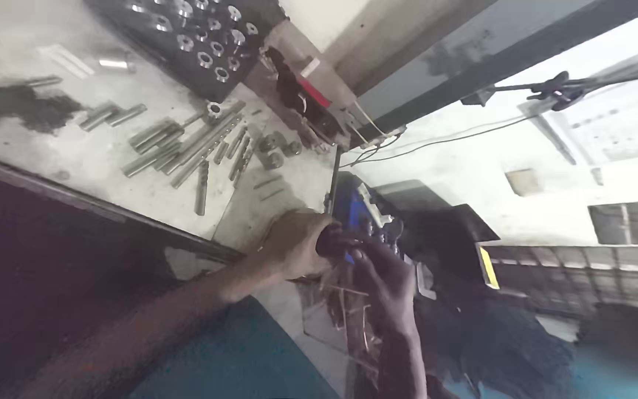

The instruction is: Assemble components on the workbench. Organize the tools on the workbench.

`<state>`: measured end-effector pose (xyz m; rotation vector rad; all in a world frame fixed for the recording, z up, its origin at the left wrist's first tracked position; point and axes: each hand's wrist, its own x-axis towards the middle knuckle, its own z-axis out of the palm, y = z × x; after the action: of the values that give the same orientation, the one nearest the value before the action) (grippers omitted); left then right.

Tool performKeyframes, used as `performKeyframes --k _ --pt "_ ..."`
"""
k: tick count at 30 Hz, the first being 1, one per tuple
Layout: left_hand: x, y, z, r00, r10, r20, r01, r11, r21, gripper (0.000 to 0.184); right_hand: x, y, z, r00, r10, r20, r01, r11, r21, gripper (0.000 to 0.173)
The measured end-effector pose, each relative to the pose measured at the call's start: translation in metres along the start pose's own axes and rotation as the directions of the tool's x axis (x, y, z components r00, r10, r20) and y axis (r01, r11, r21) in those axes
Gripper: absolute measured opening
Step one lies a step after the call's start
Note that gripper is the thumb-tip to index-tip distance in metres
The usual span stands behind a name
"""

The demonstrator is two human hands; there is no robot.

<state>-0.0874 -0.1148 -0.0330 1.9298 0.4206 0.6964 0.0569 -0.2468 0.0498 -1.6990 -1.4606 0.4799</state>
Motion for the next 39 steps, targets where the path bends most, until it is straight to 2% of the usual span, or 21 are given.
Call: performKeyframes --k 4,7,10,19,22,25,28,31,34,37,39 --pt "0.0 0.0 -0.002 1.0 -0.007 0.009 0.007 1.0 0.008 0.06 0.002 0.005 0.014 0.989 -0.109 -0.097 0.091 0.98 -0.179 0.019" --pt "-0.001 -0.005 0.005 0.999 0.027 -0.024 -0.027 1.0 -0.005 0.059 -0.002 0.009 0.018 0.979 -0.157 -0.131 0.114 0.95 -0.292 0.018" --pt "-0.001 -0.004 0.004 0.999 0.027 -0.02 -0.027 1.0 0.001 0.06 -0.003 0.01 0.022 0.973 -0.171 -0.153 0.114 0.94 -0.323 0.018" --pt "0.001 -0.001 0.003 1.0 -0.001 0.0 0.001 1.0 -0.019 0.063 -0.005 0.009 0.026 0.962 -0.178 -0.207 0.089 0.92 -0.381 0.017" --pt "0.001 0.002 0.0 0.997 -0.049 0.052 0.05 0.999 -0.006 0.062 -0.004 0.008 0.029 0.958 -0.171 -0.228 0.059 0.901 -0.429 0.017" --pt "0.001 -0.001 0.004 1.0 -0.013 0.008 0.013 1.0 -0.019 0.061 -0.005 0.004 0.026 0.972 -0.08 -0.22 0.0 0.94 -0.341 0.017" --pt "0.006 -0.005 0.003 0.994 0.086 -0.073 -0.088 0.996 -0.028 0.068 -0.008 -0.004 0.017 0.987 -0.017 -0.157 -0.027 0.961 -0.275 0.022" --pt "0.02 -0.016 -0.012 0.98 0.194 0.032 -0.188 0.973 -0.137 0.079 -0.009 -0.011 0.011 0.994 0.039 -0.107 -0.063 0.97 -0.236 0.029" --pt "0.029 -0.025 -0.028 0.96 0.219 0.174 -0.174 0.955 -0.24 0.076 -0.006 -0.018 0.007 0.996 0.05 -0.075 -0.068 0.965 -0.254 0.028" --pt "0.024 -0.022 -0.036 0.938 0.176 0.297 -0.136 0.979 -0.149 0.07 -0.005 -0.018 0.004 0.998 0.011 -0.061 -0.025 0.972 -0.235 0.026" --pt "0.012 -0.008 -0.027 0.95 0.096 0.297 -0.091 0.995 -0.029 0.077 -0.006 -0.016 0.005 0.998 -0.016 -0.066 0.002 0.978 -0.21 0.025"
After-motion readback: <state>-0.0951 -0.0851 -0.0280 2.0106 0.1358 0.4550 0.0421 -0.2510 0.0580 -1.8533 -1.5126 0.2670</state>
